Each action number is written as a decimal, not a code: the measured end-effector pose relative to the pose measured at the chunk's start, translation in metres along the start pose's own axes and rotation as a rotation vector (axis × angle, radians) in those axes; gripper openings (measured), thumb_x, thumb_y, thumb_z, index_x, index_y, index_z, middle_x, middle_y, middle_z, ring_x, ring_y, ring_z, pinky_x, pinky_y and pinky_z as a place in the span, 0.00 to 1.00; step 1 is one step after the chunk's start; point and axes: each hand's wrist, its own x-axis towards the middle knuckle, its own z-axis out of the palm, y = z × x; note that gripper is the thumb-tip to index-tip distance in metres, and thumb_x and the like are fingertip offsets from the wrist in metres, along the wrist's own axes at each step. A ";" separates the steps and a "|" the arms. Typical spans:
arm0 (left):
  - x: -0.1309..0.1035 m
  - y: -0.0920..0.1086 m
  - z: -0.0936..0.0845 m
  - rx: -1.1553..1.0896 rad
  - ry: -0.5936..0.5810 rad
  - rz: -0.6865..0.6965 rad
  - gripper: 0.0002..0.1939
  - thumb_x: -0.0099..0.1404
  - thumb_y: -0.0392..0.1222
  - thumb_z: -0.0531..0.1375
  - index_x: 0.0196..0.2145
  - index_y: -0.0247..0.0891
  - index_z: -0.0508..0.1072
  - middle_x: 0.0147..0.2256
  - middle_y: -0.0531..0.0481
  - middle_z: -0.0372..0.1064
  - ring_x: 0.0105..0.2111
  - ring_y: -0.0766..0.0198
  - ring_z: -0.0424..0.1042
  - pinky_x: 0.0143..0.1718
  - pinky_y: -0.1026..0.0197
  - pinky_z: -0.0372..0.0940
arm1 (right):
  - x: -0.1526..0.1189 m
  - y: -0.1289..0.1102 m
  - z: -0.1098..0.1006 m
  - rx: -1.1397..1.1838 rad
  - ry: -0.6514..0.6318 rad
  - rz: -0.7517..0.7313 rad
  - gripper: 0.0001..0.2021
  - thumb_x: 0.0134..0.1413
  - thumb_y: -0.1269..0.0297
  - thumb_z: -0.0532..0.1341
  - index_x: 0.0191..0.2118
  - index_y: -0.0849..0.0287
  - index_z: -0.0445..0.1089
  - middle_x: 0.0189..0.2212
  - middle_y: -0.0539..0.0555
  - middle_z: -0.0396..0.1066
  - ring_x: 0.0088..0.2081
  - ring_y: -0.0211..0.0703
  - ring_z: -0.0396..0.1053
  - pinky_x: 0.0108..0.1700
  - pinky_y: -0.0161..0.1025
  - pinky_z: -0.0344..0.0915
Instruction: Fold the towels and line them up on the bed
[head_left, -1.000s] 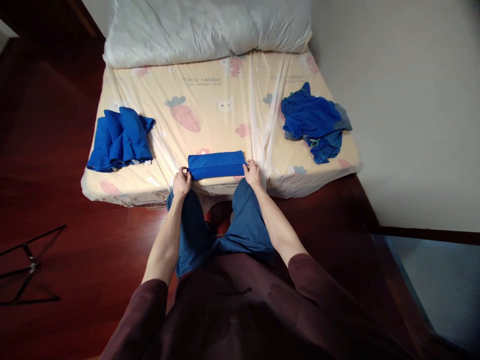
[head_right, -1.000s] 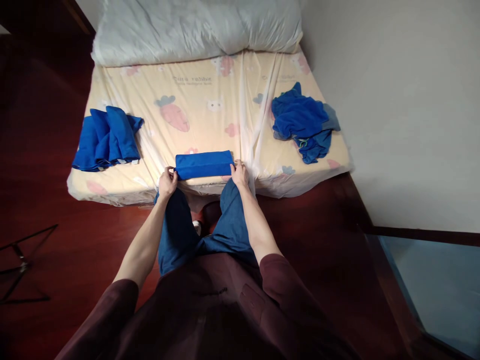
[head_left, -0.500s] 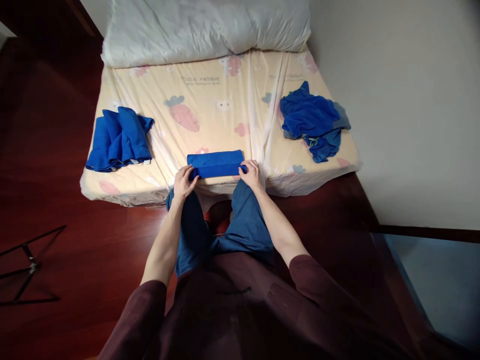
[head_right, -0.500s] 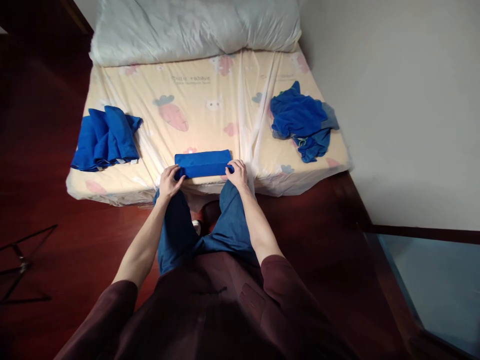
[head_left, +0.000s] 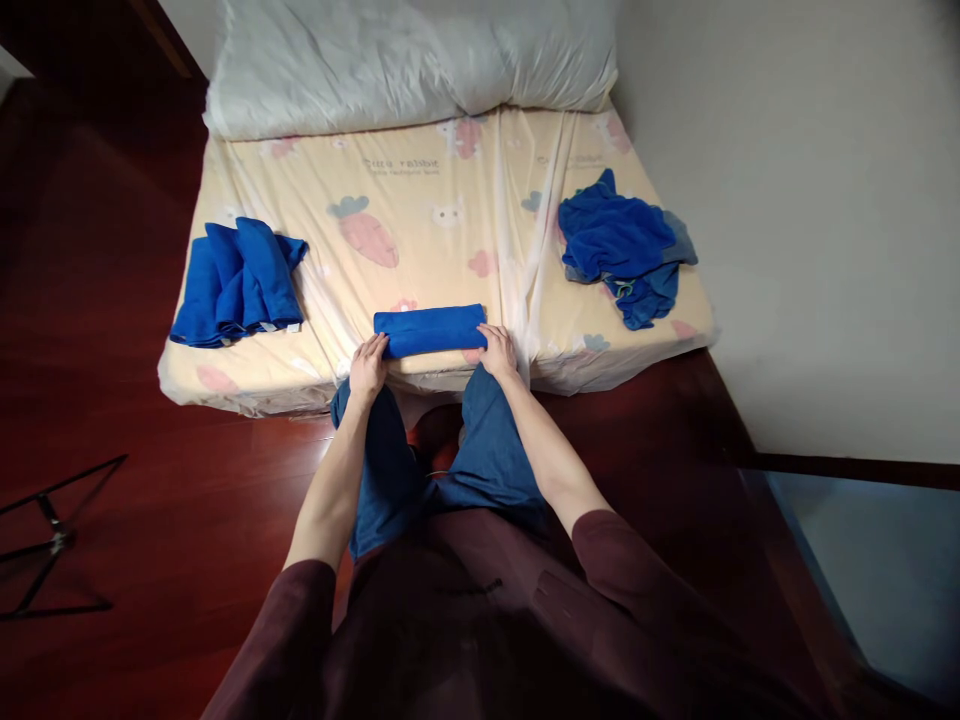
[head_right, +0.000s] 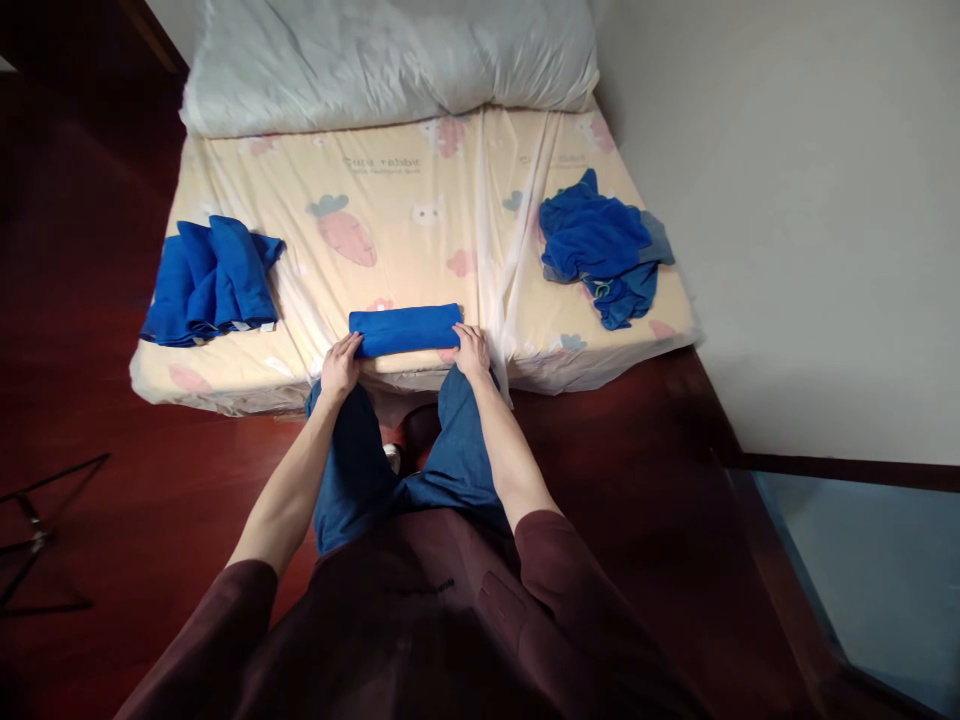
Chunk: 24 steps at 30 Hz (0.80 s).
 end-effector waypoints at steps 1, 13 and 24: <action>0.000 0.001 -0.001 -0.003 0.004 -0.005 0.35 0.63 0.28 0.51 0.67 0.35 0.70 0.69 0.40 0.63 0.70 0.50 0.60 0.70 0.43 0.56 | 0.000 -0.001 0.001 -0.003 0.005 0.012 0.29 0.53 0.82 0.57 0.61 0.62 0.75 0.62 0.58 0.73 0.64 0.54 0.65 0.71 0.53 0.62; -0.002 -0.004 -0.008 -0.129 0.081 -0.057 0.32 0.57 0.30 0.54 0.59 0.35 0.74 0.58 0.38 0.73 0.61 0.48 0.69 0.66 0.47 0.63 | 0.005 0.027 0.003 0.299 0.002 0.113 0.26 0.49 0.79 0.58 0.55 0.60 0.77 0.53 0.58 0.79 0.54 0.49 0.76 0.64 0.47 0.69; 0.002 -0.015 -0.002 -0.190 0.151 -0.188 0.22 0.68 0.40 0.56 0.58 0.34 0.72 0.48 0.36 0.73 0.54 0.45 0.70 0.60 0.43 0.66 | 0.011 0.041 0.012 0.347 0.014 0.153 0.09 0.60 0.65 0.60 0.44 0.58 0.75 0.41 0.56 0.77 0.42 0.46 0.75 0.55 0.44 0.73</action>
